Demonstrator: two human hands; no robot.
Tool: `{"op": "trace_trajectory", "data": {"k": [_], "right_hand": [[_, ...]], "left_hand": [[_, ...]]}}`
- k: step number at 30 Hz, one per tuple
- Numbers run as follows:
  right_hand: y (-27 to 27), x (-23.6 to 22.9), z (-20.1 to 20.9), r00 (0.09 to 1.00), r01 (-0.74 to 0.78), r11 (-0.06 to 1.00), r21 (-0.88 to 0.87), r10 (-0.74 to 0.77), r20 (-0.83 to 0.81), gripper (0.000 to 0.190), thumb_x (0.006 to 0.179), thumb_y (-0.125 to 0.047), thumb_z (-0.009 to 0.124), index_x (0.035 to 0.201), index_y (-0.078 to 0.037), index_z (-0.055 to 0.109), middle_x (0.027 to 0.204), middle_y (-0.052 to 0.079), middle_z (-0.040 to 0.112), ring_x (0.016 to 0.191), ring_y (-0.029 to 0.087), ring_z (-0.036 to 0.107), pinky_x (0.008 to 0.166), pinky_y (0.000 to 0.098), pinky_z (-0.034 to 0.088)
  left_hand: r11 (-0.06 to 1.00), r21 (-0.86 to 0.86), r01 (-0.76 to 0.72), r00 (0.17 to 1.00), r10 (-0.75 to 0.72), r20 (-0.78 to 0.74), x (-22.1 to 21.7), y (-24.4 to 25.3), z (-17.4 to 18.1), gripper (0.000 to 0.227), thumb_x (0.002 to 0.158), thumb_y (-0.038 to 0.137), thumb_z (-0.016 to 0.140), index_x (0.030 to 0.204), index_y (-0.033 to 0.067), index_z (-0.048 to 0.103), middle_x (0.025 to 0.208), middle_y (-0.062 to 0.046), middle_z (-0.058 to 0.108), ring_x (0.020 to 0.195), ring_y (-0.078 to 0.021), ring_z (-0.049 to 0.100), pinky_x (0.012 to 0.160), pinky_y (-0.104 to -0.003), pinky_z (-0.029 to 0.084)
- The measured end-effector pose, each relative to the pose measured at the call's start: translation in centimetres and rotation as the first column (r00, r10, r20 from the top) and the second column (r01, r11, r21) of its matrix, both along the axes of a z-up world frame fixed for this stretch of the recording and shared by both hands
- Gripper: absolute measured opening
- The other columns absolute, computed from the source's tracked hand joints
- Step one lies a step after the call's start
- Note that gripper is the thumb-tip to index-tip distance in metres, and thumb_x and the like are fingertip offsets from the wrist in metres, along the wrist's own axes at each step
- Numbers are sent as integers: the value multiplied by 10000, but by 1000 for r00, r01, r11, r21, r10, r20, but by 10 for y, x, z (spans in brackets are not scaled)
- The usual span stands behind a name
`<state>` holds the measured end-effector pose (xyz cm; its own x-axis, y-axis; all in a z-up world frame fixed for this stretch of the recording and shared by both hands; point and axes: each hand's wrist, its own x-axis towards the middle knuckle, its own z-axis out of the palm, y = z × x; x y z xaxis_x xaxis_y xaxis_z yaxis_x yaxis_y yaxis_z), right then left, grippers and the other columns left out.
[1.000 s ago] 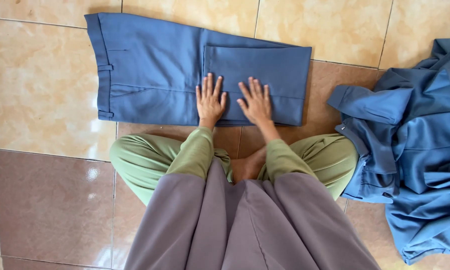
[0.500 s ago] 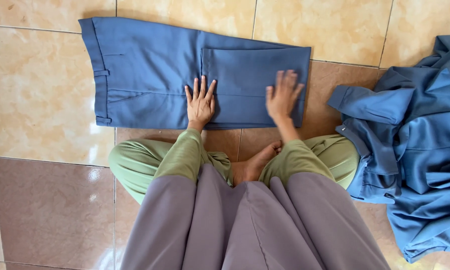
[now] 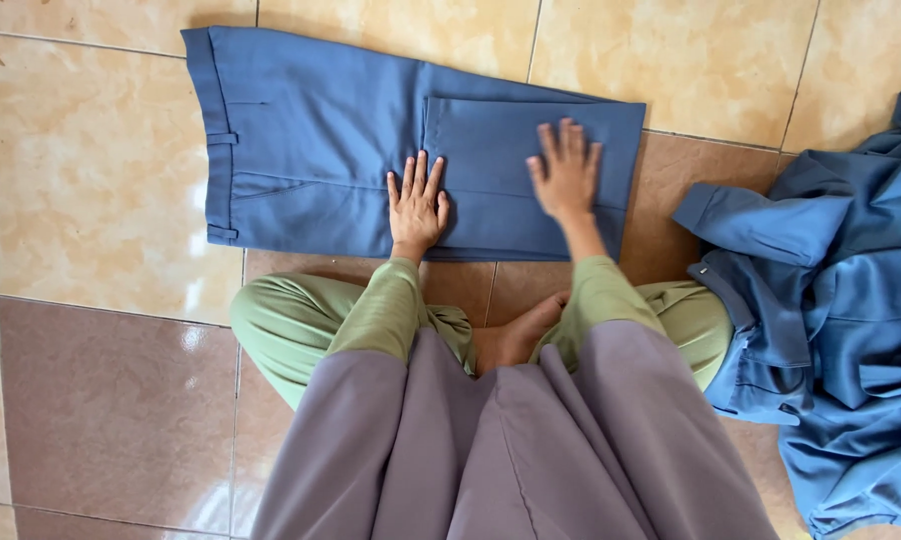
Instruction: Folding blue trousers on a tiled floor
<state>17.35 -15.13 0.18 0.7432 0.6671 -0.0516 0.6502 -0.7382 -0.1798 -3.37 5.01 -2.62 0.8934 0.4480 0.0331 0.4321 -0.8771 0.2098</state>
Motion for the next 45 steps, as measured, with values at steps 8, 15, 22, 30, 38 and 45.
{"op": "trace_trajectory", "data": {"k": [8,15,22,30,38,45], "right_hand": [[-83,39,-7,954,288,958,-5,-288,-83,599,1141,-411,422,1663,-161,266,1690,201,136,1558,383,174,1250,586,169],[-88,5,-2,794,606,760,234,-594,-127,453,1035,-225,609,1424,-53,456,1256,196,566,1206,368,583,1039,490,461],[-143,20,-64,571,787,599,148,-617,-542,635,906,-417,843,1398,-119,574,1266,185,636,1165,372,649,875,514,573],[-119,15,7,434,859,-67,507,-430,-792,238,768,-92,819,1005,-101,795,975,126,711,931,225,675,811,356,524],[-147,18,47,565,655,129,744,-738,-370,298,866,-79,793,1160,-130,781,1086,109,763,1021,270,738,874,368,577],[-104,-3,80,789,541,492,682,-578,-209,387,857,-91,839,1202,13,697,1064,314,702,987,521,670,760,556,552]], "left_hand": [[1000,5,-5,1000,5,9,0,0,0,641,1015,403,377,1641,333,259,1707,-25,225,1574,-241,183,1247,-586,94],[1000,12,-5,1000,5,10,0,-1,-4,642,1017,401,373,1643,331,249,1710,-31,212,1576,-242,172,1247,-587,91],[1000,-8,-7,1000,7,-2,1,-2,-2,637,1021,394,384,1641,330,253,1708,-41,219,1576,-246,174,1248,-588,77],[997,-70,14,998,-18,-52,14,-32,-7,622,1053,374,359,1653,311,209,1717,-83,176,1583,-277,137,1251,-601,92],[968,-234,95,987,-122,-103,44,-97,-8,664,1049,416,385,1663,300,161,1735,-89,120,1601,-307,103,1268,-602,101],[858,-512,-38,990,-37,-135,60,-96,18,554,1065,565,309,1545,326,449,1688,-55,294,1577,-278,219,1256,-604,155]]}}
